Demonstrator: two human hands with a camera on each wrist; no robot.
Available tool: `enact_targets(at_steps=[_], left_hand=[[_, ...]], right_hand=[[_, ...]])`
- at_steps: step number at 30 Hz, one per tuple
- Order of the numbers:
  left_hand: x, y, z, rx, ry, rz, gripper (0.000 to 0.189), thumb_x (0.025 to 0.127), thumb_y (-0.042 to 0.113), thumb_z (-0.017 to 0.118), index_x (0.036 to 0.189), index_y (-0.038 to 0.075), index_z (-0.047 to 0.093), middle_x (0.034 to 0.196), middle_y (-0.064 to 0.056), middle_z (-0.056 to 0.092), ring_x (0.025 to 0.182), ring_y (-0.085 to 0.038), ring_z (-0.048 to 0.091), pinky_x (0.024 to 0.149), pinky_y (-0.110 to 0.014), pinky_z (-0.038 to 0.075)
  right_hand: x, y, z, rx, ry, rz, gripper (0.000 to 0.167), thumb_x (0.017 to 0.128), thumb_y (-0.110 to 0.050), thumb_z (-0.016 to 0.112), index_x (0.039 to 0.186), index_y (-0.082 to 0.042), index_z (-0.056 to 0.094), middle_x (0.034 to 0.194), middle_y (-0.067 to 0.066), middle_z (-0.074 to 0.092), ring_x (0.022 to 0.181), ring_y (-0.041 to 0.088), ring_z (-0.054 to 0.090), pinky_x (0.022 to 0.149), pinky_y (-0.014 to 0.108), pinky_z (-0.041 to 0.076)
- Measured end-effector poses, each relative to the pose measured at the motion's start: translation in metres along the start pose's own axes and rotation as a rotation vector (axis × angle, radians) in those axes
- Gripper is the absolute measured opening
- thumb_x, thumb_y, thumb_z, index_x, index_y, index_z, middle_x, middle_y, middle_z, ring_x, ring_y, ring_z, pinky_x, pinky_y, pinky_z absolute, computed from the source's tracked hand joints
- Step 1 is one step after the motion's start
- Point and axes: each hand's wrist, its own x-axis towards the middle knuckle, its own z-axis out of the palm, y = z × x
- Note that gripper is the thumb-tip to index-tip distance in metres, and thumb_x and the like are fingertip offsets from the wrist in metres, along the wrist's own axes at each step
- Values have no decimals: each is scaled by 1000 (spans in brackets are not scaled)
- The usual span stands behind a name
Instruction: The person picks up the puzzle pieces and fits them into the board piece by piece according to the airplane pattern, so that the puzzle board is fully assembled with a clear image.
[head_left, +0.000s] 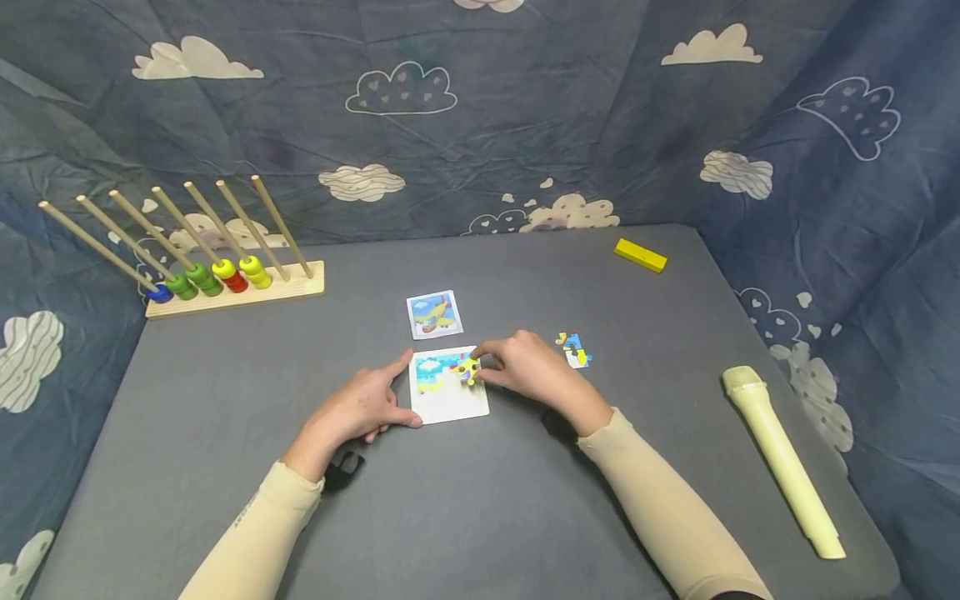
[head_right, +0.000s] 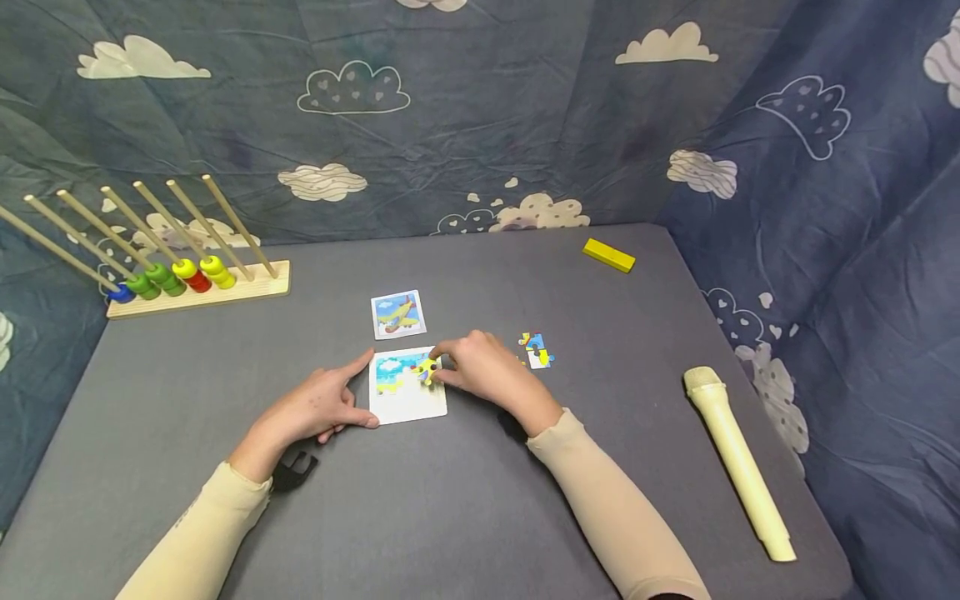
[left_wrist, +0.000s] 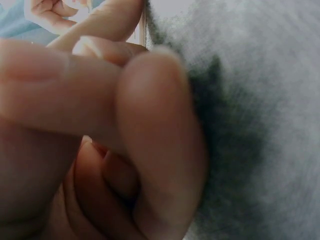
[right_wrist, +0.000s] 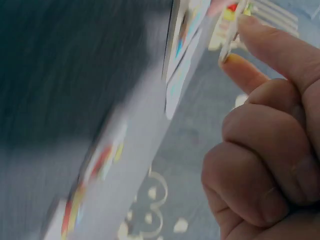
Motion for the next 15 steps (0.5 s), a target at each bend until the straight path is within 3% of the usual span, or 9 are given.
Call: enact_targets(at_steps=[7, 15], left_hand=[[0, -1, 0, 2, -2, 17, 118, 84, 34, 92, 172, 20, 16, 55, 4, 57, 36, -10, 47, 43, -25, 38], [0, -1, -1, 0, -6, 20, 118, 84, 34, 92, 172, 19, 16, 55, 4, 57, 37, -10, 48, 44, -26, 38]], right_hand=[[11, -18, 18, -73, -17, -40, 20, 91, -26, 83, 108, -16, 83, 78, -4, 77, 60, 8, 55, 59, 27, 46], [12, -25, 25, -95, -30, -19, 21, 93, -25, 80, 111, -15, 83, 86, -2, 79, 63, 11, 59, 61, 31, 49]])
